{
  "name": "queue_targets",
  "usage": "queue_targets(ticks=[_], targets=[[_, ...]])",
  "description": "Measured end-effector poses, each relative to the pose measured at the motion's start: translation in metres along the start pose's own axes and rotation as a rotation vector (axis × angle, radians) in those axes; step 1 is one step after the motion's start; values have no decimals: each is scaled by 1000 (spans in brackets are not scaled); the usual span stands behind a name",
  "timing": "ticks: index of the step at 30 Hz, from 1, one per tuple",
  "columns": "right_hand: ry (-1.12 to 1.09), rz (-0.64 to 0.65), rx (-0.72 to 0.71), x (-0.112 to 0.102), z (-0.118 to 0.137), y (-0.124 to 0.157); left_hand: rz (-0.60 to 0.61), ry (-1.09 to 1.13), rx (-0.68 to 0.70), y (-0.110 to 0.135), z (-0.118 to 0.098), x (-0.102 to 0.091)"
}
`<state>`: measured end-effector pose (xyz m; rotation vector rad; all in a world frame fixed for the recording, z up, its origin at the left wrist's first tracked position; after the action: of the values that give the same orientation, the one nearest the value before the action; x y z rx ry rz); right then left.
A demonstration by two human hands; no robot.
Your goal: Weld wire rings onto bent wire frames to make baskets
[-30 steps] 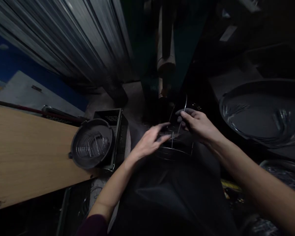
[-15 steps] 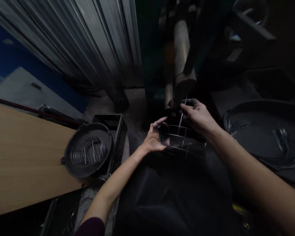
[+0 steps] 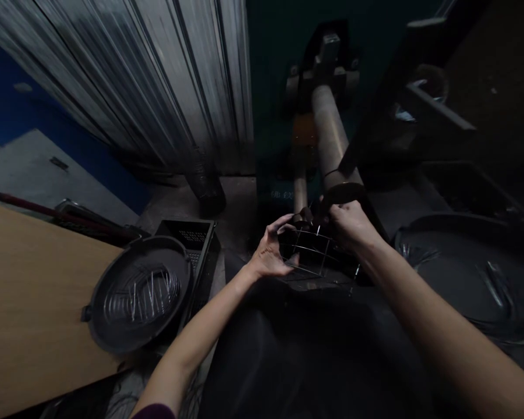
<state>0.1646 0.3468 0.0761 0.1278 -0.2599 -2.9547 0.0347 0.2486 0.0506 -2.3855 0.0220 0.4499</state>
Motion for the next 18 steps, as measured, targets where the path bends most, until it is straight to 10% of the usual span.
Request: queue_targets(ticks=[18], targets=[[-151,24,85,3,-27,-36,23,54,82,-23,8,-10]])
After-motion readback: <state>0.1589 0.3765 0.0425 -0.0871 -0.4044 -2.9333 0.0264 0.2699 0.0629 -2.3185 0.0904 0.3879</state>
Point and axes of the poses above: each hand's wrist, its own y-axis away from the middle knuckle, its own x-axis out of the palm, z = x × y, the point moved 8 cm from there along -y, towards the middle knuckle, and after that the axes turned 8 degrees about x, right-handed, at the moved point
